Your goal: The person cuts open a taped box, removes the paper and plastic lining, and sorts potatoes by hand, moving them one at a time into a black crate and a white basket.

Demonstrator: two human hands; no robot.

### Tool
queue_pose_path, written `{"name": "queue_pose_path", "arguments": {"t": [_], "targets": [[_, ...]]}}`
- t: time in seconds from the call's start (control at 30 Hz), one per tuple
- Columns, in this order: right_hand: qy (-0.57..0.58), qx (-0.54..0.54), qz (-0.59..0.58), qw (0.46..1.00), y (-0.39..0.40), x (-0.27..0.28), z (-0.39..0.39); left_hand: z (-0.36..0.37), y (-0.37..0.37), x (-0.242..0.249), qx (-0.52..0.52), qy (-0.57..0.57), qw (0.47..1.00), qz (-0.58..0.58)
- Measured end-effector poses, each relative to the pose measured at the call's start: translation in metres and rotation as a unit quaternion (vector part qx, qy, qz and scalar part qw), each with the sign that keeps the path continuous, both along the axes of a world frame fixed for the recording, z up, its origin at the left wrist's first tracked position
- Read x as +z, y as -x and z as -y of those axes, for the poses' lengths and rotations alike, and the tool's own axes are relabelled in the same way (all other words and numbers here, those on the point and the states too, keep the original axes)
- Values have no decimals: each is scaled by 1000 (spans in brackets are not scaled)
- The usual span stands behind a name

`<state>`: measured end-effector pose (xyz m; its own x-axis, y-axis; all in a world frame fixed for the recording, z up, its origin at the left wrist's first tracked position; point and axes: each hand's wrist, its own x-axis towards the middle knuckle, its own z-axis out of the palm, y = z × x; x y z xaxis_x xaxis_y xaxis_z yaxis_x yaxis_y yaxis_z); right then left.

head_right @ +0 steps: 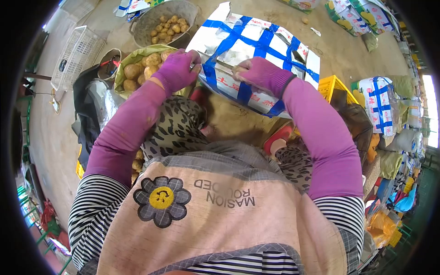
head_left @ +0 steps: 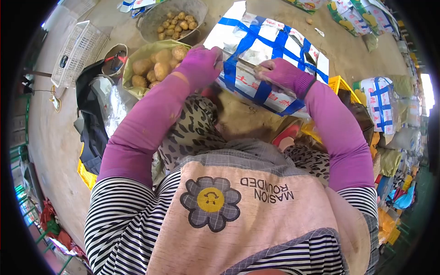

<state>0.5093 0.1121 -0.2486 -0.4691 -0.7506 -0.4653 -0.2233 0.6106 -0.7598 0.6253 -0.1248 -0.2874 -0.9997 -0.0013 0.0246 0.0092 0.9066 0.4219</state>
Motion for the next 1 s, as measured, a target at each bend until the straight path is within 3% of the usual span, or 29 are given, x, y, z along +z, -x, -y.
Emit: {"name": "queue_pose_path", "arguments": {"t": [0.07,0.13,0.2,0.23,0.33,0.47,0.6,0.73,0.83,0.93,1.0], "targets": [[131,-33,100,986,9,3,-34,9,-1,-10,-4,-4,1000,-7],[285,-149,65,945,21,24,-65,9,1,-19,-8,-12,1000,-25],[134,-109,-3,985,44,27,-98,5,2,-16,-28,-10,999,-46],[-21,-18,-157,987,41,36,-107,1,2,-6,-49,2,998,-37],[-107,151,-353,917,38,22,-133,5,6,-17,-79,99,991,-50],[-215,119,-329,912,30,38,-108,2,10,-8,-69,84,994,9],[-182,148,-333,913,37,37,-116,6,14,-8,-82,77,994,-3],[-177,131,-250,943,37,37,-134,4,13,-9,-76,66,995,-1],[-116,122,-244,955,20,15,-110,3,13,-9,-62,43,997,-13],[-126,115,-228,959,11,-11,-74,7,13,-16,-65,40,997,-27],[-100,79,-132,983,12,-17,-80,8,11,-19,-65,14,997,-30]]}}
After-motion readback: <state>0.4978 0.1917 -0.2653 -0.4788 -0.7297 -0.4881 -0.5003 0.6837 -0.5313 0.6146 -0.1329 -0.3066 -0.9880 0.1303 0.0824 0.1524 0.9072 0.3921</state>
